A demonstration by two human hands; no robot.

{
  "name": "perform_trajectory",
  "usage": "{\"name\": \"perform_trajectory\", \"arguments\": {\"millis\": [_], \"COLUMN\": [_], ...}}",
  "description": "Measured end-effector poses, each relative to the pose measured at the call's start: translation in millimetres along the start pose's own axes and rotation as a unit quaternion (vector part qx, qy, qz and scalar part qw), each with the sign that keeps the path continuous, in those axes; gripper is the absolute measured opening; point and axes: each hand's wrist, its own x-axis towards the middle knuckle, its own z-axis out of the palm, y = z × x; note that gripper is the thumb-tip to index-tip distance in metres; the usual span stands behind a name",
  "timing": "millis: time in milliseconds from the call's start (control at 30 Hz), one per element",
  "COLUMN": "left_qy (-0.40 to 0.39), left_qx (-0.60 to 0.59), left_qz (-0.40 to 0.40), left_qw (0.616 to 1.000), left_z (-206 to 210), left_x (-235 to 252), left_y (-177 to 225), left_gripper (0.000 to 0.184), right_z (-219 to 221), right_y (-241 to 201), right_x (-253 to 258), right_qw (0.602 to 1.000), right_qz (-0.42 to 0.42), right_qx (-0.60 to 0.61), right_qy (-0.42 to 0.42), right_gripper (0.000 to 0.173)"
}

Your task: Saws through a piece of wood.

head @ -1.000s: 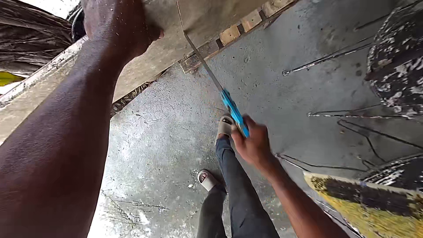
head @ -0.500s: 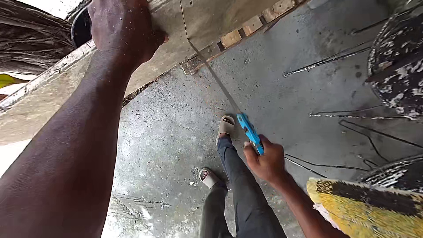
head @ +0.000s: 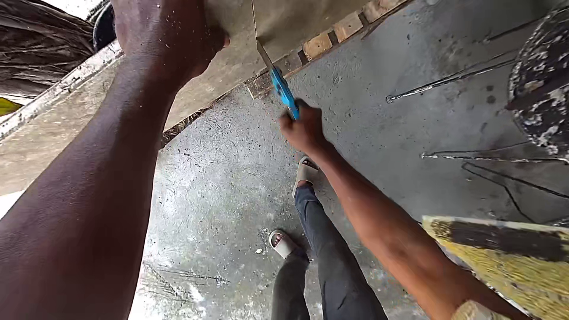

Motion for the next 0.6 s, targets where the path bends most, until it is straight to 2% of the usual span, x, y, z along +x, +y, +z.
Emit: {"name": "perform_trajectory", "arguments": {"millis": [33,100,167,233,300,333,400,467,500,567,600], "left_qy": [0.003,-0.002,-0.009,-0.027,-0.065,-0.037,0.012,0.001,-0.002,-0.006,-0.011], "left_qx": [0.002,-0.002,0.003,0.013,0.003,-0.005,-0.01,0.001,0.008,0.008,0.009], "left_qz": [0.007,0.025,0.017,0.0,-0.026,-0.008,0.013,0.024,0.031,0.032,0.027], "left_qw": [1.0,1.0,1.0,1.0,0.998,0.999,1.0,1.0,0.999,0.999,1.0], "left_z": [0,5,1,-15,-19,-4,4,10,9,8,6], "left_x": [2,4,-4,-7,-9,-10,0,-2,0,-1,-4], "left_y": [-5,-6,0,6,16,9,-5,-12,-13,-9,-5], "left_gripper": [0.045,0.048,0.05,0.051,0.05,0.046,0.044,0.045,0.047,0.051,0.052], "right_z": [8,-2,-25,-43,-51,-42,-12,8,9,-10,-23], "right_y": [-9,-11,-3,25,31,27,13,-4,-9,-9,-5], "right_x": [32,32,-32,-107,-139,-132,-60,13,32,13,-24], "right_qw": [1.0,1.0,1.0,0.999,0.997,0.998,1.0,0.999,0.999,1.0,1.0], "right_qz": [0.006,0.006,0.008,-0.015,-0.02,-0.013,0.001,0.021,0.019,0.012,0.017], "right_qx": [0.017,0.021,0.017,-0.015,-0.046,-0.046,-0.015,0.014,0.02,0.021,0.02], "right_qy": [-0.014,-0.016,-0.022,0.042,0.06,0.051,0.019,-0.023,-0.028,-0.018,-0.015], "right_gripper": [0.021,0.018,0.017,0.02,0.022,0.022,0.021,0.02,0.018,0.016,0.016]}}
